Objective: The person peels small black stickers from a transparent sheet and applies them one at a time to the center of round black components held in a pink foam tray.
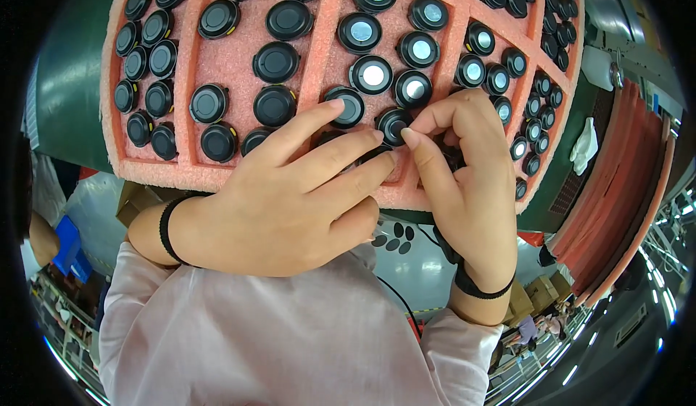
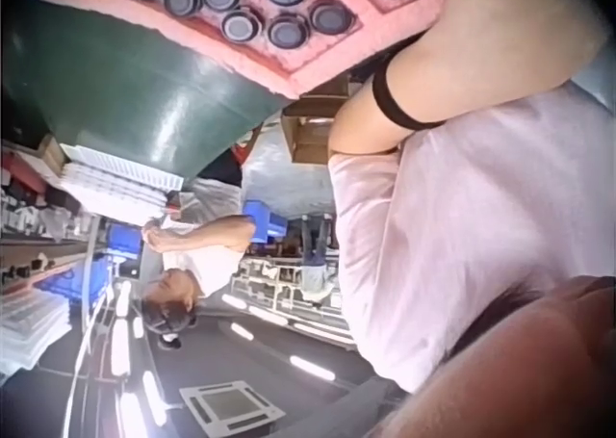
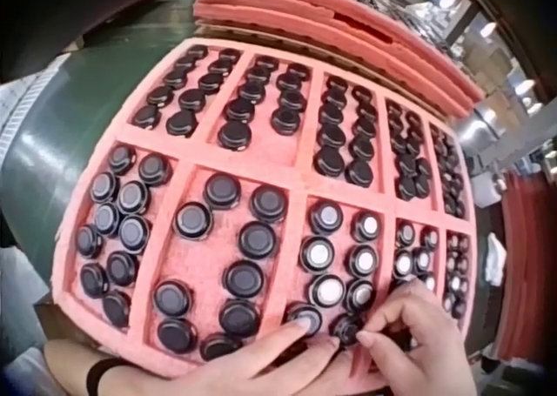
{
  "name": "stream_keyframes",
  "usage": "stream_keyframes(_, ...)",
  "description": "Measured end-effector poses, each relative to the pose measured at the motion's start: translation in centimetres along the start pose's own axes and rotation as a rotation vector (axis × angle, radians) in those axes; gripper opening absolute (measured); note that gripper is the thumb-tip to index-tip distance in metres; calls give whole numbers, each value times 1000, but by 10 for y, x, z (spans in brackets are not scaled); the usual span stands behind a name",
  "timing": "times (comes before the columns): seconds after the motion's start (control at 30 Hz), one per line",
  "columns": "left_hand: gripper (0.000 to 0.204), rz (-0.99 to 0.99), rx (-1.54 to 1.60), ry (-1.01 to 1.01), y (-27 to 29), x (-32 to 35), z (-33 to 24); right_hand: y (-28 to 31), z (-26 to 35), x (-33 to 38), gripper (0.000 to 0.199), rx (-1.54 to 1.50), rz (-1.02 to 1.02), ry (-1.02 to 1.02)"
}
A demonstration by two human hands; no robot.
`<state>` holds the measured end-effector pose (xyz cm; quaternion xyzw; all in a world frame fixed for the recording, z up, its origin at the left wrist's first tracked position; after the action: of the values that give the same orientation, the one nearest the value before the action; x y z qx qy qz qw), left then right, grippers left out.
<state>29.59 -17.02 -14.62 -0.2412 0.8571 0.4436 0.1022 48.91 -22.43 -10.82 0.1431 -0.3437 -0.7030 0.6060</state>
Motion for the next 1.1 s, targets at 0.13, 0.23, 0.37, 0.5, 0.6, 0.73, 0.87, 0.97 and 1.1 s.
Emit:
stream_keyframes(0.13,17,-83,-45,-28,-5,-1,3,0,1,-3,11,46,15,12)
stream_keyframes(0.23,14,-44,-21,-10,-2,0,1,0,2,-3,11,63,19,12)
stream_keyframes(0.37,12,-23,-17,0,-1,1,1,-1,2,-3,11,81,14,15)
stream_keyframes(0.5,12,-34,-25,1,-3,1,1,-2,2,-3,11,99,5,21)
stream_keyframes(0.6,12,-43,-25,4,-4,1,0,-3,3,-3,11,108,1,14)
stream_keyframes(0.73,12,-46,-18,11,-4,1,0,-5,1,-2,12,139,-15,30)
stream_keyframes(0.87,13,-42,-11,15,-4,1,0,-8,0,-1,13,149,-40,24)
stream_keyframes(0.97,13,-41,-12,17,-3,1,0,-11,-3,-1,15,184,-175,116)
stream_keyframes(1.1,17,-45,-35,-10,4,5,0,0,0,9,18,160,-147,224)
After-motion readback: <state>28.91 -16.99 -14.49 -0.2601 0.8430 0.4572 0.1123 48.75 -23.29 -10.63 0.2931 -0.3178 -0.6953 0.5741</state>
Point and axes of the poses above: each hand's wrist, its own x-axis away from the middle knuckle, its own y-axis out of the back of the hand, z = x × y, the point moved 1 cm from there along -x, towards the middle knuckle
